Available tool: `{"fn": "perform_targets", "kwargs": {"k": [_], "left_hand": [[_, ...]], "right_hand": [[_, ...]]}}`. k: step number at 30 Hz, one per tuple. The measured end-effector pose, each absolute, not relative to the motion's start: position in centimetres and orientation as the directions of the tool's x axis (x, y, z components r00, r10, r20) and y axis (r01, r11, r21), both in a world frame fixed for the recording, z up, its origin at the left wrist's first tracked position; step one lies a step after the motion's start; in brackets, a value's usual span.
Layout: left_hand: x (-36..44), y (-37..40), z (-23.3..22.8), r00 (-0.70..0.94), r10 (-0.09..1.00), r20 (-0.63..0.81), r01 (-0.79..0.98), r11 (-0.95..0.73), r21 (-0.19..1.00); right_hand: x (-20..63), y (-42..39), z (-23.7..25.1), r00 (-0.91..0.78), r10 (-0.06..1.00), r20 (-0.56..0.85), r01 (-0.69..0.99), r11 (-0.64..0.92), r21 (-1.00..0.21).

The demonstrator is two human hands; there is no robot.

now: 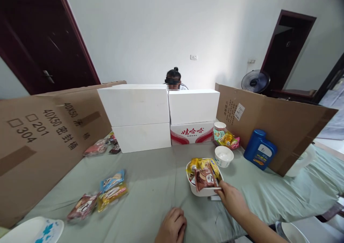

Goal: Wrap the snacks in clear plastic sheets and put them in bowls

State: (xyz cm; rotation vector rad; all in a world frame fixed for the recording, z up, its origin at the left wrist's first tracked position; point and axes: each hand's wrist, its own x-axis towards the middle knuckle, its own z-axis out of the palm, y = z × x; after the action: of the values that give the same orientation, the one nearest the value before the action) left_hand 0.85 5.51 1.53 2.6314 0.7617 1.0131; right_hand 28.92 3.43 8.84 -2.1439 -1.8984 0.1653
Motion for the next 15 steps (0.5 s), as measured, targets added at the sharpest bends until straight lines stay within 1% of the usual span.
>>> {"fn": "perform_targets", "kwargs": {"k": [2, 4, 9, 11, 15], "left_hand": [[0.9, 5.5, 1.5, 0.628, 0.544, 0.557, 0.395, -0.839, 0.374], [0.9, 5.5, 1.5, 0.620, 0.553, 0.556, 0.403, -0.833, 0.380], [0.9, 5.4, 1.6, 0.611, 0.539, 0.580, 0.392, -0.842, 0.369], [0.9, 5.5, 1.5, 0.620, 0.538, 0.571, 0.395, -0.843, 0.365], [0.8, 5.5, 1.1, 0.627, 0.560, 0.542, 0.418, -0.828, 0.373]], "right_hand": [[30.8, 0.8, 7.8, 0.182, 0.973, 0.145, 0.950, -0.136, -0.281], [32.5, -1.1, 6.9, 0.259, 0.950, 0.174, 0.937, -0.203, -0.283], [35.3, -2.5, 6.2, 0.435, 0.882, 0.180, 0.887, -0.386, -0.254], [35.8, -1.9, 6.5, 0.472, 0.868, 0.154, 0.873, -0.434, -0.223], [36.2, 0.0, 7.2, 0.527, 0.849, 0.040, 0.841, -0.515, -0.166]]}}
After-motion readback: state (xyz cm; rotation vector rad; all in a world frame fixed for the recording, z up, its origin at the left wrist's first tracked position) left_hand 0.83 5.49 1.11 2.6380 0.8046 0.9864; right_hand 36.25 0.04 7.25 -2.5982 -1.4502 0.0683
